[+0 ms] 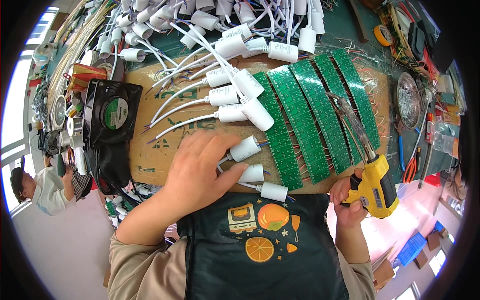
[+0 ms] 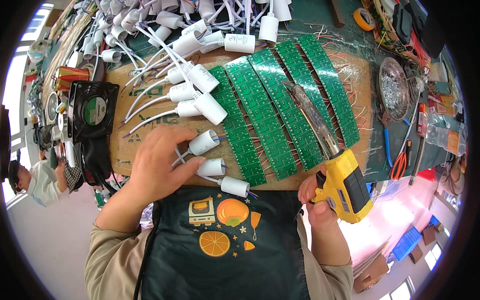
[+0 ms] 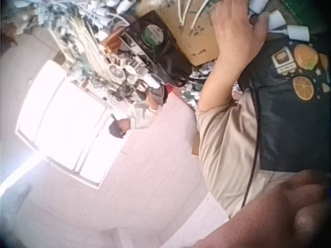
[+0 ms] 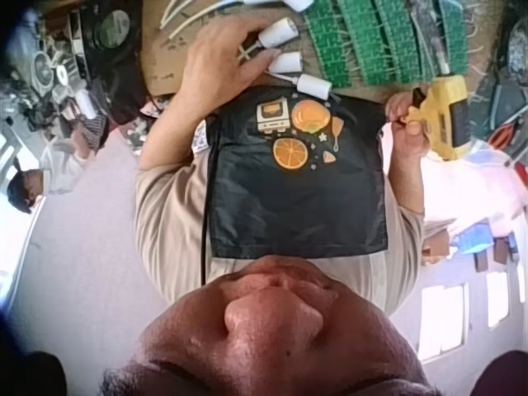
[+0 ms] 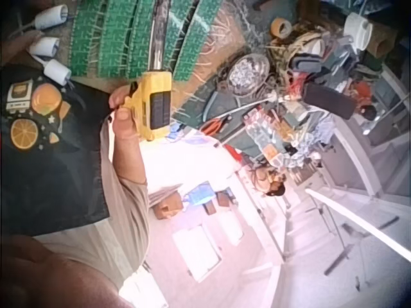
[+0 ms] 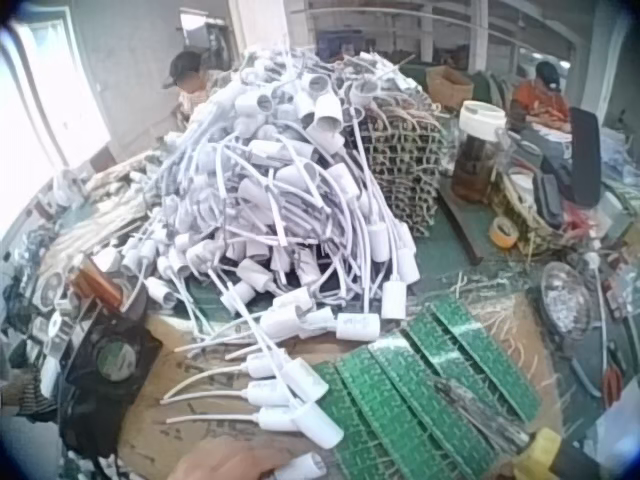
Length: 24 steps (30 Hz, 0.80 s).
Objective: The person solders wires from electronic components onto circuit board strips using a soldering gun, moves the completed batch aside, and solders another set of components onto new circuit boards.
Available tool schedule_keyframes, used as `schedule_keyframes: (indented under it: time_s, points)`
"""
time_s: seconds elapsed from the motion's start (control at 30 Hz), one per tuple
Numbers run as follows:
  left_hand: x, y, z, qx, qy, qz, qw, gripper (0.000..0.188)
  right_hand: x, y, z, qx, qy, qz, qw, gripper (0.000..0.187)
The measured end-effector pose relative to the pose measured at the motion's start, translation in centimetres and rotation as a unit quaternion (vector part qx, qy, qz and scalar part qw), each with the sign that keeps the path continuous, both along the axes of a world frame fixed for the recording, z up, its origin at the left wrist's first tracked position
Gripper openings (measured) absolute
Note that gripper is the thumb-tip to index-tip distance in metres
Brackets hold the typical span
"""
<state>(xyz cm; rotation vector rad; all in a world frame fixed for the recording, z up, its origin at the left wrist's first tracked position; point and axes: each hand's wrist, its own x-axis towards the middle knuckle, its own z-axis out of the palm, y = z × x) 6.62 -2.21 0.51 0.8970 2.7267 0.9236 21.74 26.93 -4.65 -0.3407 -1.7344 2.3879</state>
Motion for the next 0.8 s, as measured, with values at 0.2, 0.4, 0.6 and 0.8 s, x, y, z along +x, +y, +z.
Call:
schedule_keyframes:
  time_s: [0.2,0.4,0.6,0.8]
  points:
    - [-0.8,0.3,-0.1,0.003,0.05,-0.044,0.998,0.038,-0.3,-0.3,0.5,-0.052,-0.038,-0.026,0.998,0.087]
    - [-1.3,0.5,0.4,-0.036,0.195,-0.077,0.977,0.038,-0.1,0.1,0.0,0.009,-0.002,-0.002,1.0,0.08]
    - [0.9,1.2,0.5,0.047,-0.014,-0.134,0.99,0.044,-0.3,-0.3,0.7,-0.043,-0.039,-0.028,0.998,0.087]
    - [1.1,1.2,0.2,0.017,-0.017,-0.138,0.99,0.045,-0.2,-0.2,0.6,-0.038,-0.032,-0.02,0.999,0.087]
